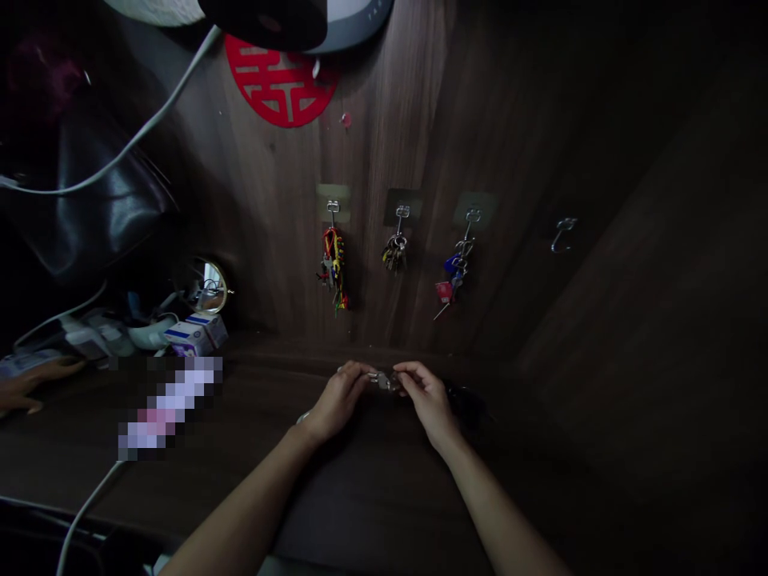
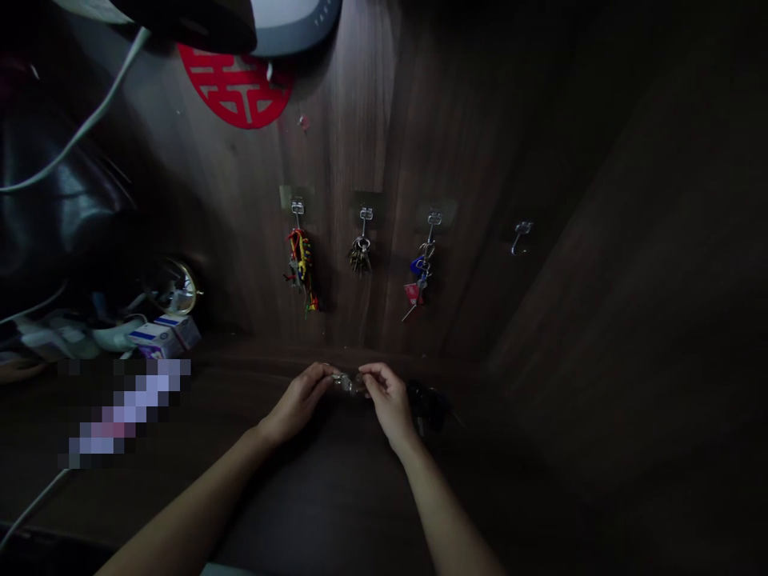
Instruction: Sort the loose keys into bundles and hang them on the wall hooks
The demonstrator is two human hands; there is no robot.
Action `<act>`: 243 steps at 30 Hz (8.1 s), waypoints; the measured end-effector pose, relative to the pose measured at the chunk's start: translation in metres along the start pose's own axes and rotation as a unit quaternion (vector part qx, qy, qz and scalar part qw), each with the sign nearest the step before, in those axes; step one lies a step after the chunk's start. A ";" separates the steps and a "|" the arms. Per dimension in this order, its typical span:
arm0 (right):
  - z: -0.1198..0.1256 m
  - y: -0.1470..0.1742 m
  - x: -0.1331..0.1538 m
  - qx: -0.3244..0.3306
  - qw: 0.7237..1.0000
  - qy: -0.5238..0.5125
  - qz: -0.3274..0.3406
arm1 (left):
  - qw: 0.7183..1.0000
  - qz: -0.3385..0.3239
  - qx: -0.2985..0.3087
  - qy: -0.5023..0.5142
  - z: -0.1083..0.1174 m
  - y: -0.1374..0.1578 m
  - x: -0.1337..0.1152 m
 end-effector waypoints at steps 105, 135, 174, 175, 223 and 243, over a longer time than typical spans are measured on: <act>0.028 -0.065 0.137 -0.123 0.981 0.030 0.149 | 0.938 0.107 -0.264 0.196 0.046 0.004 0.044; -0.027 -0.128 0.182 -0.106 0.993 0.026 0.033 | 0.938 0.120 -0.255 0.202 0.048 0.004 0.046; 0.007 0.023 -0.003 0.037 0.967 0.251 0.003 | 0.973 0.156 -0.170 -0.019 0.055 0.002 0.051; 0.003 0.025 0.001 0.056 0.957 0.284 0.023 | 0.974 0.156 -0.159 -0.039 0.054 0.002 0.050; -0.021 0.018 -0.001 0.017 0.997 0.076 0.026 | 0.997 0.033 -0.063 -0.035 0.006 0.004 0.005; -0.008 0.021 0.021 -0.046 0.997 0.047 0.041 | 0.946 0.148 -0.049 0.285 -0.004 0.001 0.023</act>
Point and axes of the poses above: each hand's wrist, its own y-axis away from the middle knuckle, its own z-axis out of the back of the hand, x = y × z, the point moved 7 cm from there along -y, towards the middle knuckle, and after that the axes turned 1 degree about x, right-handed, at the moved point
